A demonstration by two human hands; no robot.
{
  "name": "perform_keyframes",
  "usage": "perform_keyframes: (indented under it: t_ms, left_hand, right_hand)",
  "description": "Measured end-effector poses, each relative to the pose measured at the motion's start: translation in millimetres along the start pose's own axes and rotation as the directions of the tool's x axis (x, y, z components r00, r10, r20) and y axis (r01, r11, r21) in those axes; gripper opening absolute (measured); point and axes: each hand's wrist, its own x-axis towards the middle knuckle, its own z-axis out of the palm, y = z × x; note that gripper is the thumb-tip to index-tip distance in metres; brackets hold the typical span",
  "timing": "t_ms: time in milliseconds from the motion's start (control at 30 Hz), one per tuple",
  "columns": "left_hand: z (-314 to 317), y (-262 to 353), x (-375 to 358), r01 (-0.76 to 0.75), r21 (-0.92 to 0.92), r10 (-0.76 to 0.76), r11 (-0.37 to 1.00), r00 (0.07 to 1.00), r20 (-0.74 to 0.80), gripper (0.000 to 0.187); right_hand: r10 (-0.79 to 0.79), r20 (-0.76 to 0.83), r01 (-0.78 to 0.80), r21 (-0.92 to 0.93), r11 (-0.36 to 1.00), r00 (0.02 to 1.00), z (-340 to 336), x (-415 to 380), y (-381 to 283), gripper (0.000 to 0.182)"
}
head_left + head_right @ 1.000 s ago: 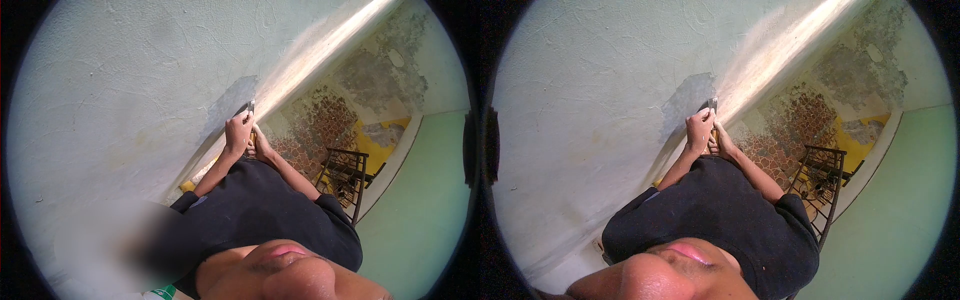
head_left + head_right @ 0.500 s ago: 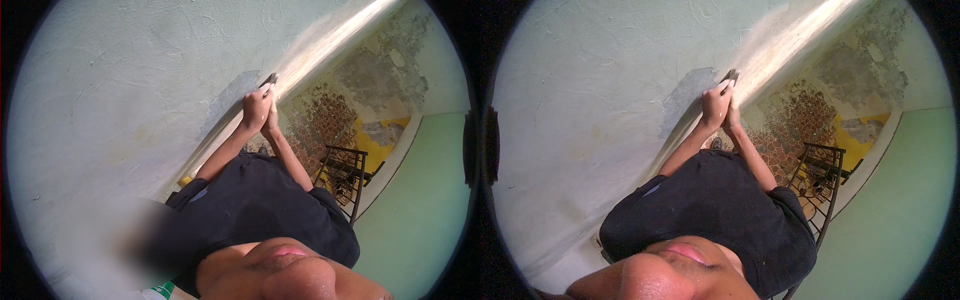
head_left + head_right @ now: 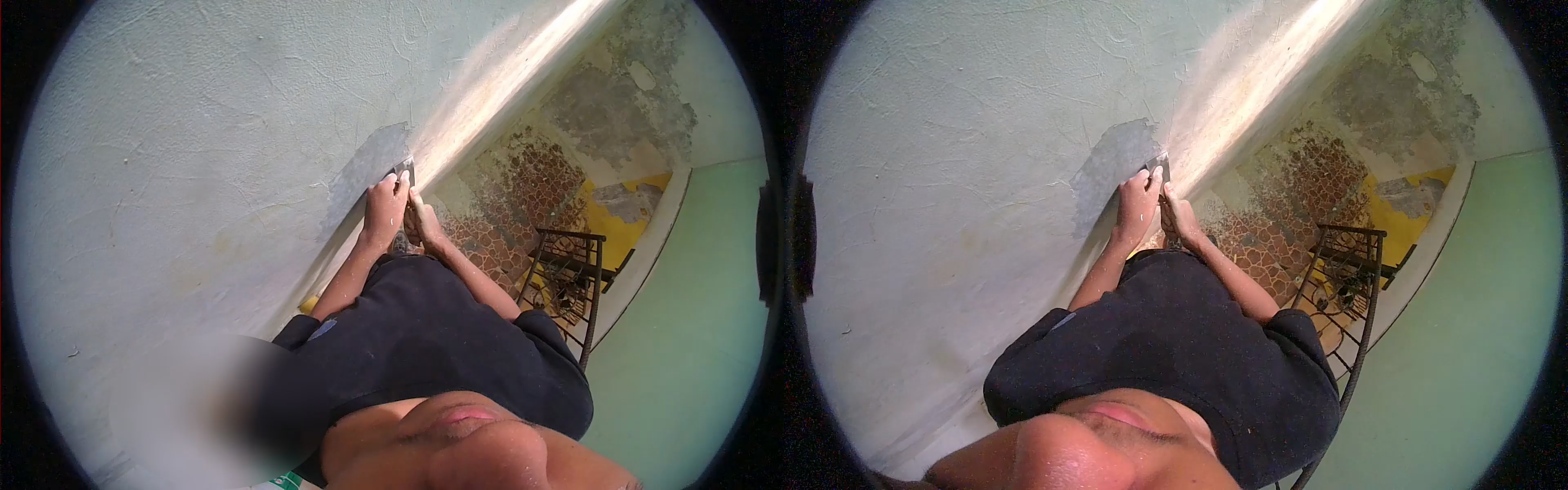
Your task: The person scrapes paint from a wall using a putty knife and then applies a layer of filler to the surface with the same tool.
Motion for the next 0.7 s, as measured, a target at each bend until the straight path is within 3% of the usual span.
perform_keyframes:
  t_ms: [167, 233, 300, 433, 700]
  left_hand:
    - [10.8, -14.1, -1.7, -0.007, -0.022, 0.007, 1.000, 1.000, -0.014, 0.042]
    - [4.2, -5.3, -3.3, 0.113, -0.128, -0.104, 0.985, 0.992, 0.069, 0.042]
    - [1.2, -0.7, -2.5, 0.088, -0.119, -0.079, 0.989, 0.994, 0.074, 0.042]
    - [1.3, 0.3, -0.6, 0.122, -0.120, -0.113, 0.985, 0.990, 0.081, 0.041]
    - [8.5, -0.4, 2.4, 0.130, -0.146, -0.121, 0.981, 0.990, 0.066, 0.043]
  right_hand:
    - [0.030, 0.037, -0.032, 0.037, 0.999, 0.999, 3.8, -5.9, -3.0, 0.060]
    - [0.028, 0.046, -0.029, 0.027, 0.999, 0.999, 2.4, -4.0, -1.0, 0.060]
    - [0.074, 0.091, -0.085, 0.126, 0.988, 0.993, 2.5, 5.3, 8.2, 0.060]
    - [0.104, 0.099, -0.112, 0.075, 0.991, 0.990, 3.8, -8.1, -7.1, 0.060]
    - [0.079, 0.003, -0.079, 0.067, 0.995, 0.997, -0.6, 0.9, -4.1, 0.064]
